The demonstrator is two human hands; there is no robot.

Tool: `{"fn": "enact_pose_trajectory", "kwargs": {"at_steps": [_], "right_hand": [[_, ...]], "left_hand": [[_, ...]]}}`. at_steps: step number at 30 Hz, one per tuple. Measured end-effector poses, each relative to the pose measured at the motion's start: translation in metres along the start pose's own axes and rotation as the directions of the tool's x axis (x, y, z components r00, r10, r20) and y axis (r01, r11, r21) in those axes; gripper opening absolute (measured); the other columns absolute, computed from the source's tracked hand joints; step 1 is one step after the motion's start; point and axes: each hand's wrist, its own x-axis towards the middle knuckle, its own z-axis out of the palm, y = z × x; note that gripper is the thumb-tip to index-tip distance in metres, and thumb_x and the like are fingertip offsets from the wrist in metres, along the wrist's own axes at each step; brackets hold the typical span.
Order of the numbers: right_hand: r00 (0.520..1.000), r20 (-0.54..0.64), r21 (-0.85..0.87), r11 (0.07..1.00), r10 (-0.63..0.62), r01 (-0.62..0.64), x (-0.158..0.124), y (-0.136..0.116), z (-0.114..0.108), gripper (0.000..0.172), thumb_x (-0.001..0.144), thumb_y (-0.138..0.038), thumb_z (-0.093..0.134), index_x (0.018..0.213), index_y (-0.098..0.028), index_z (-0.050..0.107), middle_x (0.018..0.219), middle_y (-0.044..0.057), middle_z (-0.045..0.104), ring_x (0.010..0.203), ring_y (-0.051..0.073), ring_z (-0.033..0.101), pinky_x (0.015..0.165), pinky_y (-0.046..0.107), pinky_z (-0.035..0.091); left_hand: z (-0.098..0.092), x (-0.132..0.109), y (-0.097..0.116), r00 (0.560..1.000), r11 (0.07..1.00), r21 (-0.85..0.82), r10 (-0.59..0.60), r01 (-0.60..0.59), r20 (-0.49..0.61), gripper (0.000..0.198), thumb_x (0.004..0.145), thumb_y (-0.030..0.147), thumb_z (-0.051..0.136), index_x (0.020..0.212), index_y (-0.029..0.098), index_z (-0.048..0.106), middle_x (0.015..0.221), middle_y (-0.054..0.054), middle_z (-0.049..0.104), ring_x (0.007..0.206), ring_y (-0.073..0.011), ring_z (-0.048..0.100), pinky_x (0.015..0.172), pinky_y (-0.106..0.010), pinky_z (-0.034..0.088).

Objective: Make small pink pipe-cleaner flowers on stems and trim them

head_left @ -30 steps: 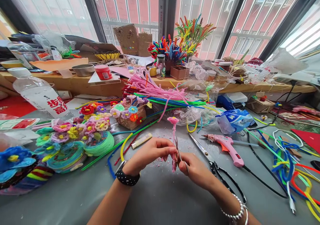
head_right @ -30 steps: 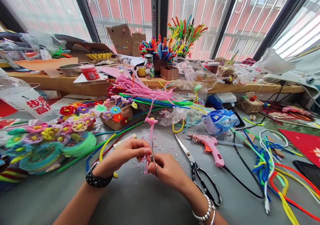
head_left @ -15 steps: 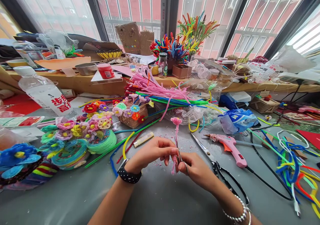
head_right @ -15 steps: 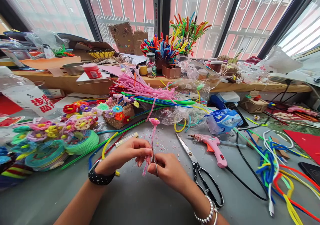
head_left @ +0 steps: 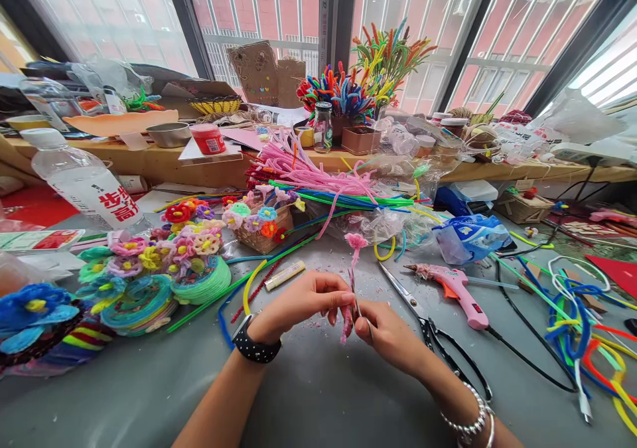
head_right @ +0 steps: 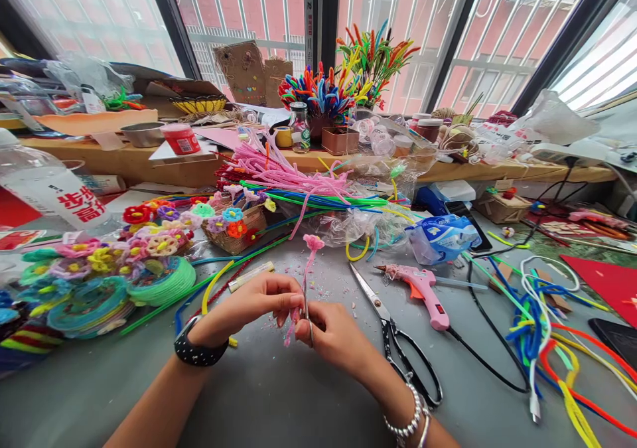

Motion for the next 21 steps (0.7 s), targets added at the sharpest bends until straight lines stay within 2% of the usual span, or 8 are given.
{"fn": "enact_pose_trajectory", "kwargs": {"at_steps": [5, 14, 21], "right_hand": [[1.000, -0.004, -0.008, 1.000, 0.010, -0.010, 0.001, 0.000, 0.001, 0.073, 0.069, -0.073, 0.014, 0.073, -0.015, 0.058, 0.059, -0.001, 0.043, 0.054, 0.010, 0.036, 0.050, 0.021, 0.030], [0.984, -0.123, 0.040, 0.991, 0.128, -0.124, 0.003, 0.005, 0.010, 0.064, 0.066, -0.074, 0.026, 0.058, -0.015, 0.050, 0.055, -0.001, 0.045, 0.053, 0.011, 0.040, 0.049, 0.021, 0.030], [0.969, -0.163, 0.053, 0.982, 0.187, -0.181, 0.005, 0.007, 0.012, 0.061, 0.063, -0.075, 0.032, 0.053, -0.017, 0.044, 0.050, -0.003, 0.037, 0.050, 0.010, 0.033, 0.047, 0.021, 0.026]], "left_hand": [[-0.001, 0.000, 0.001, 1.000, 1.000, 0.012, 0.004, -0.004, 0.003, 0.027, 0.072, 0.038, 0.054, 0.066, 0.012, 0.055, 0.055, 0.003, 0.051, 0.051, -0.0057, 0.044, 0.049, -0.018, 0.032], [-0.002, 0.000, -0.001, 0.999, 0.999, 0.015, 0.033, -0.033, -0.019, 0.026, 0.073, 0.036, 0.053, 0.067, 0.012, 0.055, 0.059, 0.003, 0.052, 0.052, -0.0052, 0.044, 0.049, -0.017, 0.033], [-0.003, 0.001, 0.000, 0.999, 0.999, -0.001, 0.042, -0.042, -0.018, 0.023, 0.074, 0.033, 0.053, 0.066, 0.012, 0.054, 0.058, 0.003, 0.051, 0.050, -0.0046, 0.042, 0.047, -0.017, 0.033]]}}
